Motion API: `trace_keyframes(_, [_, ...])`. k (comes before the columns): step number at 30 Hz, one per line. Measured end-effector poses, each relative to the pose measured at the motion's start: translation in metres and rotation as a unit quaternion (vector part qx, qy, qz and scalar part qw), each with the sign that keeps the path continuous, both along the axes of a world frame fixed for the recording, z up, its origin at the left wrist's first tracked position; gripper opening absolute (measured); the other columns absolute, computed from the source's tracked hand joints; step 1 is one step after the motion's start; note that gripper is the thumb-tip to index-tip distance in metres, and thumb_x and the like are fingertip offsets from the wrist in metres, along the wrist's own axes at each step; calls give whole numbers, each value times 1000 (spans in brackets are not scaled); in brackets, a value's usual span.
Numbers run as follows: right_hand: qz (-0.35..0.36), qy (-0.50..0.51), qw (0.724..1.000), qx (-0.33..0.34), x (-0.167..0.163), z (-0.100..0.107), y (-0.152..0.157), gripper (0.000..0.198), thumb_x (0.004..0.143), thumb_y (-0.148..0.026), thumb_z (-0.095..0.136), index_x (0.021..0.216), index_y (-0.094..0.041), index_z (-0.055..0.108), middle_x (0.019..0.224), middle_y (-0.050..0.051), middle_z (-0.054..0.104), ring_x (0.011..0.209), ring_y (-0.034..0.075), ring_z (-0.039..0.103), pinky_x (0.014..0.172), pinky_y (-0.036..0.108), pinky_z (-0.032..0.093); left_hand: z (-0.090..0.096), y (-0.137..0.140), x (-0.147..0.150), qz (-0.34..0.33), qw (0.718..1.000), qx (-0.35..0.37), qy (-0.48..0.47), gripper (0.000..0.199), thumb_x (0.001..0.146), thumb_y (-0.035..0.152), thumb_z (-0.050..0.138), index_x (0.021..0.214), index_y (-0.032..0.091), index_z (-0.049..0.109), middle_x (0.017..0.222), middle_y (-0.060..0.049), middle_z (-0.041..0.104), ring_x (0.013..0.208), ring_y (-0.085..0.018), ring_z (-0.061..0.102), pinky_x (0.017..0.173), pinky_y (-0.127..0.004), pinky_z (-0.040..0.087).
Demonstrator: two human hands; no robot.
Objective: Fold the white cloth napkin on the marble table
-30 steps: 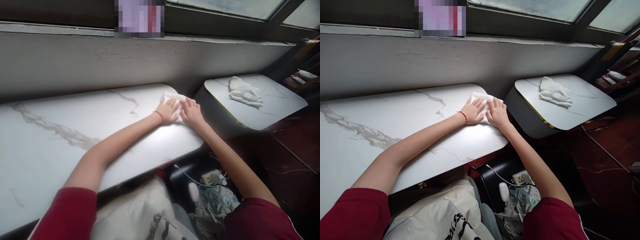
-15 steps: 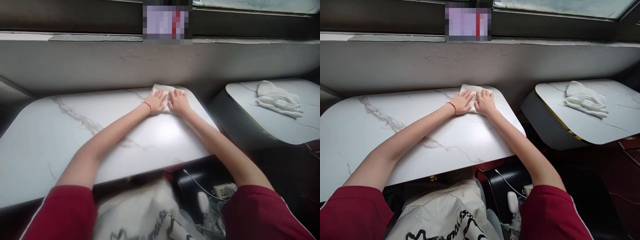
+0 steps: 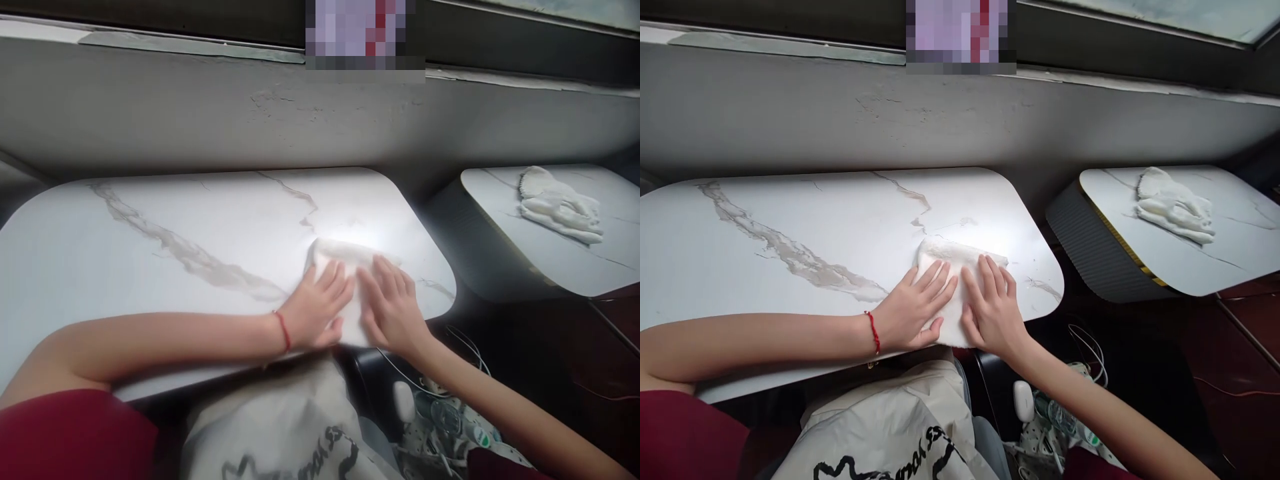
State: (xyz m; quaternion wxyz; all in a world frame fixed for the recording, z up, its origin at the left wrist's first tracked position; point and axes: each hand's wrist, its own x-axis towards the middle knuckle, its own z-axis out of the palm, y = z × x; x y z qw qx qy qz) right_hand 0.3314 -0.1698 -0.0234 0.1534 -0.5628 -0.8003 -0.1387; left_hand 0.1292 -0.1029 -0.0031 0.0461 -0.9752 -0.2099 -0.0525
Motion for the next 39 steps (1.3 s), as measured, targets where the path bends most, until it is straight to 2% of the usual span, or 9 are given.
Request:
trace_keyframes(4, [-22, -12, 1000, -14, -5, 0, 53, 56, 88, -28, 40, 141, -10, 44, 145, 27, 44, 135, 41, 40, 103, 57, 37, 0, 48, -3, 17, 1000, -19, 5, 67, 94, 40, 38, 152, 7, 36, 155, -21, 42, 145, -36, 35, 108, -52, 38])
trace_keyframes(8, [-20, -17, 1000, -16, -22, -4, 135, 53, 88, -30, 37, 134, -7, 51, 143, 27, 47, 134, 39, 39, 105, 55, 34, 2, 107, -18, 91, 995, -29, 9, 67, 94, 38, 39, 153, 8, 32, 160, -20, 35, 147, -34, 32, 112, -50, 33])
trace_keyframes(13, [12, 6, 999, -29, -72, -6, 234, 51, 89, -28, 37, 134, -10, 51, 143, 24, 47, 133, 36, 39, 107, 51, 31, 2, 172, -59, 180, 983, -28, -10, 64, 94, 35, 40, 152, 8, 36, 160, -20, 35, 148, -31, 31, 115, -47, 29])
trace_keyframes(17, [-28, 55, 998, -26, -117, -7, 270, 48, 90, -26, 36, 130, -8, 53, 138, 25, 50, 126, 36, 43, 106, 52, 30, 3, 196, -87, 230, 972, -28, -31, 61, 93, 32, 38, 150, 8, 38, 158, -18, 37, 145, -29, 34, 114, -46, 30])
trace_keyframes(21, [-30, 63, 997, -14, -126, -11, 265, 47, 90, -24, 35, 129, -7, 53, 137, 26, 51, 126, 36, 43, 106, 53, 29, 3, 192, -88, 235, 972, -9, -21, 61, 92, 28, 36, 149, 7, 39, 157, -19, 39, 144, -31, 35, 112, -49, 32])
trace_keyframes(24, [-7, 55, 998, -10, -112, -15, 236, 48, 89, -25, 37, 131, -8, 53, 141, 25, 48, 132, 35, 41, 108, 52, 29, 6, 165, -79, 224, 974, 6, 11, 63, 91, 27, 36, 149, 3, 38, 157, -24, 37, 144, -36, 34, 109, -55, 34])
trace_keyframes(31, [52, 43, 998, 2, -103, -15, 93, 52, 89, -27, 38, 138, -11, 47, 147, 24, 44, 141, 38, 35, 110, 58, 32, 8, 27, -83, 200, 977, 20, 68, 66, 92, 31, 37, 151, 0, 37, 156, -26, 39, 145, -41, 35, 109, -60, 37])
trace_keyframes(34, [83, 14, 996, -11, -115, -12, 54, 58, 87, -27, 40, 143, -11, 42, 149, 24, 43, 145, 40, 29, 111, 61, 30, 6, -14, -99, 198, 978, 39, 57, 64, 93, 32, 38, 149, 2, 41, 154, -26, 42, 143, -41, 38, 107, -58, 40])
trace_keyframes(39, [123, -31, 992, -6, -143, -4, 87, 56, 86, -31, 42, 134, -3, 51, 142, 31, 46, 136, 45, 36, 105, 60, 32, 8, 2, -128, 226, 973, 9, 36, 62, 93, 33, 39, 149, 8, 45, 156, -21, 41, 145, -38, 38, 108, -56, 41])
